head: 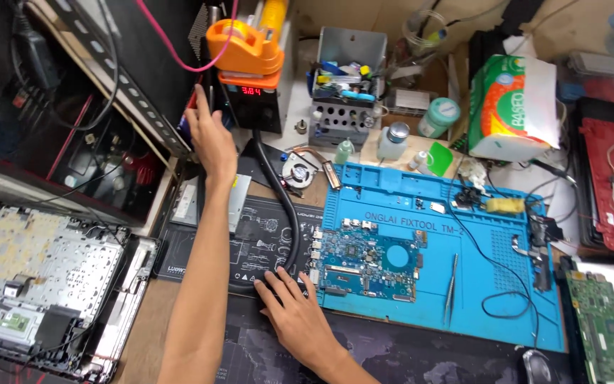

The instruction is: Repairing a laptop motherboard by desoldering components with a heat gun and cleaning the board.

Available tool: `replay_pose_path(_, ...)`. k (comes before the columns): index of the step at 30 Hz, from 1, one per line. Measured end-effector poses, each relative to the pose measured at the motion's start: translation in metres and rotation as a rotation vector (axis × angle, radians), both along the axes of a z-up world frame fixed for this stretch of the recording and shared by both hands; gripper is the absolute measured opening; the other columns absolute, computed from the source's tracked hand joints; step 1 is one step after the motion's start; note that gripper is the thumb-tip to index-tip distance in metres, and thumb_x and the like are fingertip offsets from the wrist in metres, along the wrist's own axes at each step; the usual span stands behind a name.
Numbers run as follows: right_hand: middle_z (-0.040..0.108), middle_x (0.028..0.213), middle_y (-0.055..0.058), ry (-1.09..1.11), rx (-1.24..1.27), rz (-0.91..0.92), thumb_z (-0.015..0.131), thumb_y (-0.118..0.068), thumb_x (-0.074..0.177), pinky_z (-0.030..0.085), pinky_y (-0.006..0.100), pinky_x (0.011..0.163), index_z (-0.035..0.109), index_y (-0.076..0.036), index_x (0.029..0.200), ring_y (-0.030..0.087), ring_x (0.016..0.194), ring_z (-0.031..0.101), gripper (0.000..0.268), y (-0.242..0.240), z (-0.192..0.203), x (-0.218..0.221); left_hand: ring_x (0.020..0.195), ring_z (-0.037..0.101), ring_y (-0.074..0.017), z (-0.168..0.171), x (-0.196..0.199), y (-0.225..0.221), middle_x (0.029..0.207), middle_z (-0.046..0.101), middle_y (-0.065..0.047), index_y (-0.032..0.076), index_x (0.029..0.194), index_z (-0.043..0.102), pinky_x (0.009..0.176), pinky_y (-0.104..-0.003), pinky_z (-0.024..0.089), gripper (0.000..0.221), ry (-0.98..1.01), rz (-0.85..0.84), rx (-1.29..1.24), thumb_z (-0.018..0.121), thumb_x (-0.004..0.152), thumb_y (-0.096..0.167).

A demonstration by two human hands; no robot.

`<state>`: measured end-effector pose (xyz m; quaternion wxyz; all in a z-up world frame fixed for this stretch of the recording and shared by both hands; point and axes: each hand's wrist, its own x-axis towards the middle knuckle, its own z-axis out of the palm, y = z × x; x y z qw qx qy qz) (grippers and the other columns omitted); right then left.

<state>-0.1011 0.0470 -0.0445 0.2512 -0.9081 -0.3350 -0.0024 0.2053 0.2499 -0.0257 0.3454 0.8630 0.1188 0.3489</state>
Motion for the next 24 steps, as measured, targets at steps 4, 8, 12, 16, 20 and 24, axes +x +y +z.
replay_pose_path(4,0.049,0.154,0.016,-0.004,0.030,-0.022,0.055,-0.020,0.107,0.025,0.063,0.114,0.048,-0.007,0.151,0.039,0.146,0.039,0.047,-0.001,0.001,-0.003,0.107,0.068,-0.0362,0.001,-0.011,-0.005,0.119,0.054,-0.014,0.017,0.158,0.037,0.094,-0.043,0.049,0.065,0.015,-0.003,0.013,0.057,0.100,-0.005)
replay_pose_path(8,0.043,0.159,0.016,0.030,0.064,-0.015,0.049,-0.017,0.109,0.021,0.064,0.116,0.043,-0.006,0.155,0.039,0.150,0.032,0.048,-0.004,0.006,-0.005,0.125,0.052,-0.0431,0.003,-0.055,-0.043,0.135,0.047,-0.020,0.011,0.150,0.049,0.108,-0.052,0.038,0.054,-0.079,0.019,0.124,0.060,0.098,0.001)
replay_pose_path(12,0.037,0.163,0.017,0.070,0.091,0.073,0.052,0.002,0.099,0.011,0.067,0.120,0.039,0.000,0.155,0.036,0.153,0.029,0.058,-0.021,0.014,-0.009,0.102,0.052,-0.0261,0.009,-0.132,-0.101,0.108,0.052,-0.011,0.009,0.117,0.074,0.095,-0.039,0.043,0.020,0.075,-0.138,0.094,0.060,0.103,0.013)
replay_pose_path(16,0.063,0.134,0.014,-0.085,0.159,-0.004,0.062,-0.013,0.099,0.029,0.059,0.113,0.062,-0.006,0.133,0.029,0.125,0.059,0.035,-0.063,0.025,-0.017,0.101,0.049,-0.0400,-0.010,-0.187,-0.118,0.108,0.048,-0.017,0.016,0.109,0.076,0.089,-0.049,0.040,0.019,0.215,-0.374,0.181,0.061,0.102,0.025)
replay_pose_path(20,0.068,0.116,0.004,-0.090,0.176,-0.333,0.064,-0.023,0.100,0.044,0.047,0.098,0.067,-0.018,0.128,0.024,0.108,0.068,0.029,-0.140,0.036,-0.015,0.101,0.056,-0.0350,-0.013,-0.203,-0.114,0.111,0.051,-0.016,0.014,0.113,0.076,0.088,-0.044,0.044,0.026,0.402,-0.438,0.262,0.056,0.106,0.029)
replay_pose_path(24,0.068,0.103,-0.002,-0.055,0.084,-0.767,0.062,-0.036,0.104,0.050,0.043,0.095,0.070,-0.025,0.122,0.017,0.094,0.072,0.023,-0.214,0.026,-0.016,0.093,0.063,-0.0319,-0.029,-0.210,-0.100,0.105,0.057,-0.011,0.012,0.107,0.073,0.082,-0.041,0.049,0.020,0.370,-0.403,0.361,0.064,0.104,0.029)
